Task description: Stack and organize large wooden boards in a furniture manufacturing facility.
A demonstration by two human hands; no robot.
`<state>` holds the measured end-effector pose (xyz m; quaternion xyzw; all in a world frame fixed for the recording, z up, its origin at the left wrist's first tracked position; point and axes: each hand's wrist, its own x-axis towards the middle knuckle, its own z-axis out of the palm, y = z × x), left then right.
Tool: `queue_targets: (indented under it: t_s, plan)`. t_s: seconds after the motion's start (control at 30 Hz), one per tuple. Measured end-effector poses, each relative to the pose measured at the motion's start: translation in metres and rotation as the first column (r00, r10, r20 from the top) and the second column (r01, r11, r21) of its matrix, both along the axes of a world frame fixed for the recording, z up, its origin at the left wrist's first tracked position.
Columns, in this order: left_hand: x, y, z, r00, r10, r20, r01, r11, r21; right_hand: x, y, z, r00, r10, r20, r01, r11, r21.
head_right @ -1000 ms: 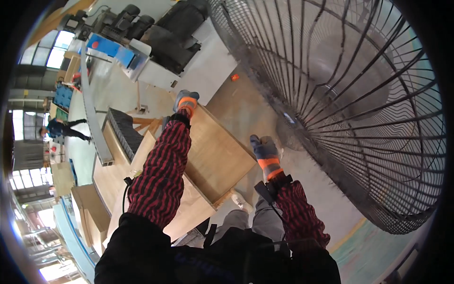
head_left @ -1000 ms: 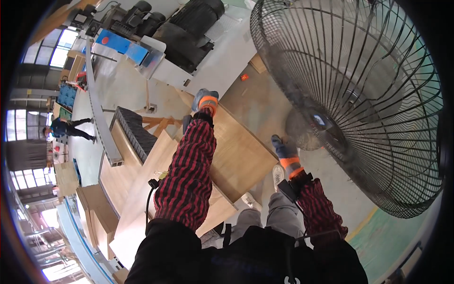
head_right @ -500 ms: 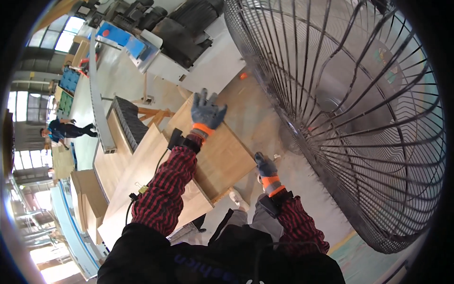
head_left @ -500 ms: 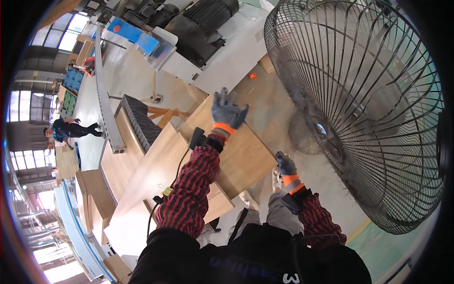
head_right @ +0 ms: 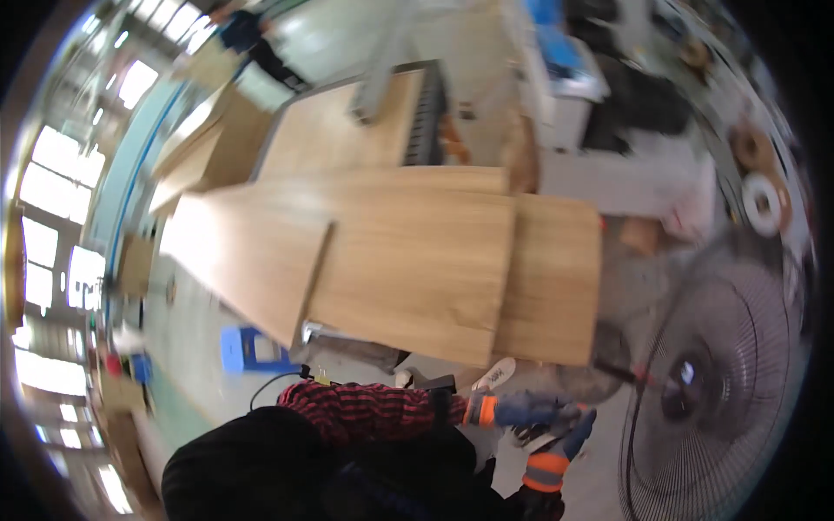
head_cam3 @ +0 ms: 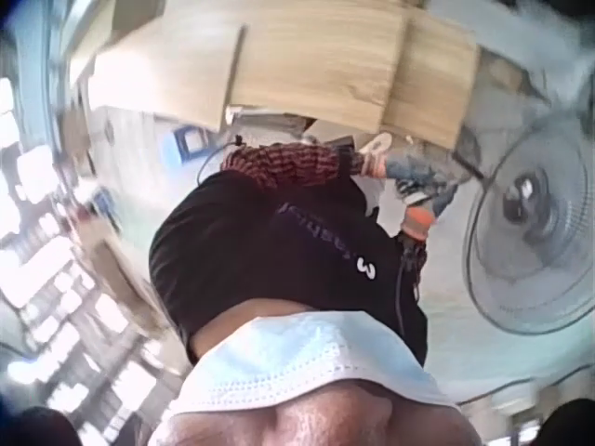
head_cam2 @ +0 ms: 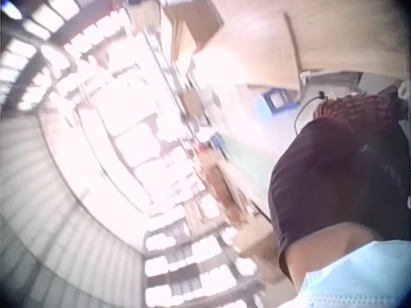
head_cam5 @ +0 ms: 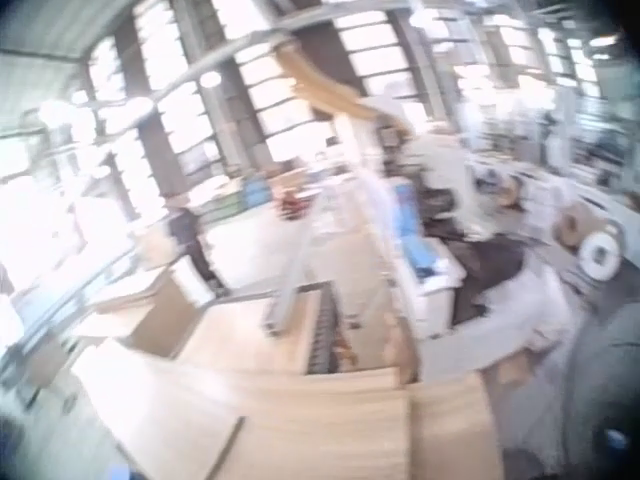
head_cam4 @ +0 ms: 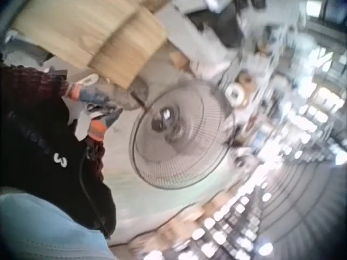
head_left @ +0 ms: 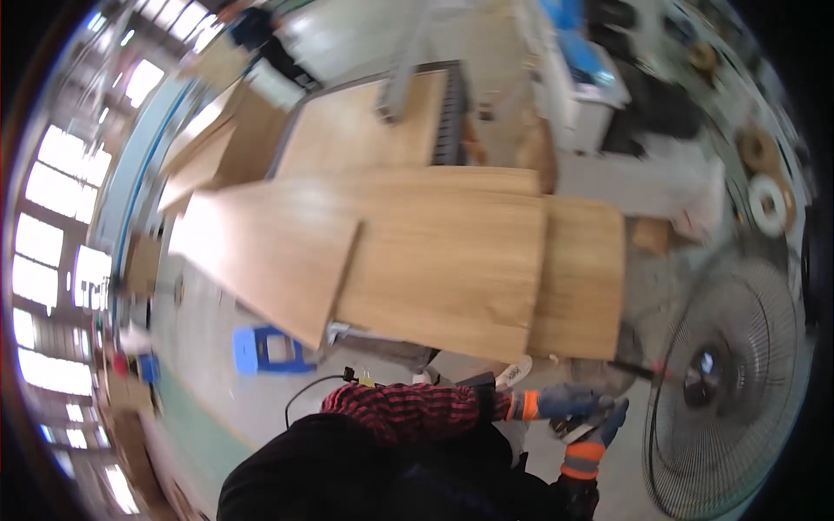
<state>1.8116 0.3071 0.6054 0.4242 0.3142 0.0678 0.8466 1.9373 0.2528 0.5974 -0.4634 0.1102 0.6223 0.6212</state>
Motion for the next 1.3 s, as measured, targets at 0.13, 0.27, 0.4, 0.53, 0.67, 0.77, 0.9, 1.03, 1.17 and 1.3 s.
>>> queue_targets:
  t_s: [0.13, 0.27, 0.4, 0.53, 0.67, 0.77, 0.9, 1.03, 1.17, 1.3]
  plan:
    - [-0.089, -0.073, -0.007, 0.906, 0.322, 0.273, -0.383, 0.900, 0.210, -0.093, 0.003, 0.041, 0.962, 0.270, 0.049, -0.274, 0.943, 0.186]
    - [-0.224, -0.136, 0.021, 0.818, 0.531, 0.224, -0.558, 0.825, 0.083, -0.231, -0.025, 0.041, 0.850, 0.456, 0.264, -0.505, 0.848, 0.162]
    - [-0.350, -0.219, 0.030, 0.642, 0.764, 0.067, -0.742, 0.597, 0.305, -0.381, -0.069, 0.009, 0.833, 0.391, 0.391, -0.460, 0.883, 0.097]
    - [-0.460, -0.318, 0.009, 0.366, 0.925, -0.098, -0.806, 0.368, 0.464, -0.514, -0.131, 0.017, 0.370, 0.745, 0.554, -0.904, 0.427, 0.029]
    - [-0.549, -0.375, 0.034, -0.011, 0.962, -0.273, -0.982, 0.041, 0.186, -0.607, -0.153, -0.041, -0.357, 0.735, 0.577, -0.906, -0.423, -0.023]
    - [-0.587, -0.407, -0.019, -0.260, 0.951, -0.165, -0.908, -0.184, 0.375, -0.678, -0.224, 0.035, -0.451, 0.624, 0.638, -0.810, -0.586, 0.001]
    - [-0.638, -0.404, -0.030, -0.493, 0.867, -0.074, -0.846, -0.458, 0.273, -0.732, -0.225, 0.042, -0.463, 0.568, 0.680, -0.784, -0.621, -0.016]
    - [-0.687, -0.400, 0.000, -0.217, 0.905, -0.365, -0.612, 0.166, 0.773, -0.795, -0.209, 0.033, -0.568, 0.234, 0.789, -0.657, -0.706, -0.264]
    - [-0.760, -0.366, 0.002, -0.119, 0.992, -0.029, -0.591, -0.047, 0.805, -0.843, -0.182, 0.008, -0.355, 0.636, 0.685, -0.801, -0.585, 0.128]
    - [-0.828, -0.332, 0.007, 0.049, 0.998, 0.031, -0.933, 0.035, 0.359, -0.902, -0.138, 0.024, -0.371, 0.713, 0.594, -0.785, -0.583, 0.210]
